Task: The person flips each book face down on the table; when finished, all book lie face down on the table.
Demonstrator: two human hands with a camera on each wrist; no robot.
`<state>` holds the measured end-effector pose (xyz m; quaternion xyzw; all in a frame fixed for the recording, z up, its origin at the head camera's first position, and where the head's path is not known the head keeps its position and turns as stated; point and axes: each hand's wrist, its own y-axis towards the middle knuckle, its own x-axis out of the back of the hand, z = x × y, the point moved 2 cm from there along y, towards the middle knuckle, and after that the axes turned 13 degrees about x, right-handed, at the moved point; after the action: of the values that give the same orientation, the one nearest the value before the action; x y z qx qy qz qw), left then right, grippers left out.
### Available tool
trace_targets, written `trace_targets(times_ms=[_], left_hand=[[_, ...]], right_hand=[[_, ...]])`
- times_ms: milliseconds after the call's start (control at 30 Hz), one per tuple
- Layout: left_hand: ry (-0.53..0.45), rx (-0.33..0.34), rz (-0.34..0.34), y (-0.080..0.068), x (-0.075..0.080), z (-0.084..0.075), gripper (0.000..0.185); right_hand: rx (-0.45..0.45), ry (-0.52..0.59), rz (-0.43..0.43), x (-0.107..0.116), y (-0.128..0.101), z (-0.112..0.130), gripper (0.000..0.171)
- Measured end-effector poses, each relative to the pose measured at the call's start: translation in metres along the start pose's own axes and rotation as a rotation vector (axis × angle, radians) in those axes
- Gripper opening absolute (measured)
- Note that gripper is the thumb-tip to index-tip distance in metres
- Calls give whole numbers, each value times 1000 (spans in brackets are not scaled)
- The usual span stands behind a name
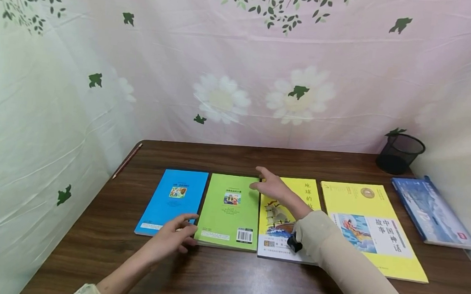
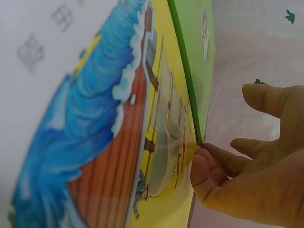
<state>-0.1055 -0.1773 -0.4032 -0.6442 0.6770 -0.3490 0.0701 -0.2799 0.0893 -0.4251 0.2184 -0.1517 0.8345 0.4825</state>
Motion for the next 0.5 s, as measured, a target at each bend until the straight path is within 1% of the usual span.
trace_targets(times_ms=[167,300,400,500], left_hand=[[-5,17,10,-2,-1,2,41],[-9,31,20,-2,-1,4,39],[0,44,81,-1,-2,6,40],[15,60,181,-2,-3,8,42]], right_hand=[[1,11,10,1,-2,1,75],[1,19,19,3,-4,1,75],[5,17,25,4,-4,0,74],[4,14,26,5,-5,1,75]])
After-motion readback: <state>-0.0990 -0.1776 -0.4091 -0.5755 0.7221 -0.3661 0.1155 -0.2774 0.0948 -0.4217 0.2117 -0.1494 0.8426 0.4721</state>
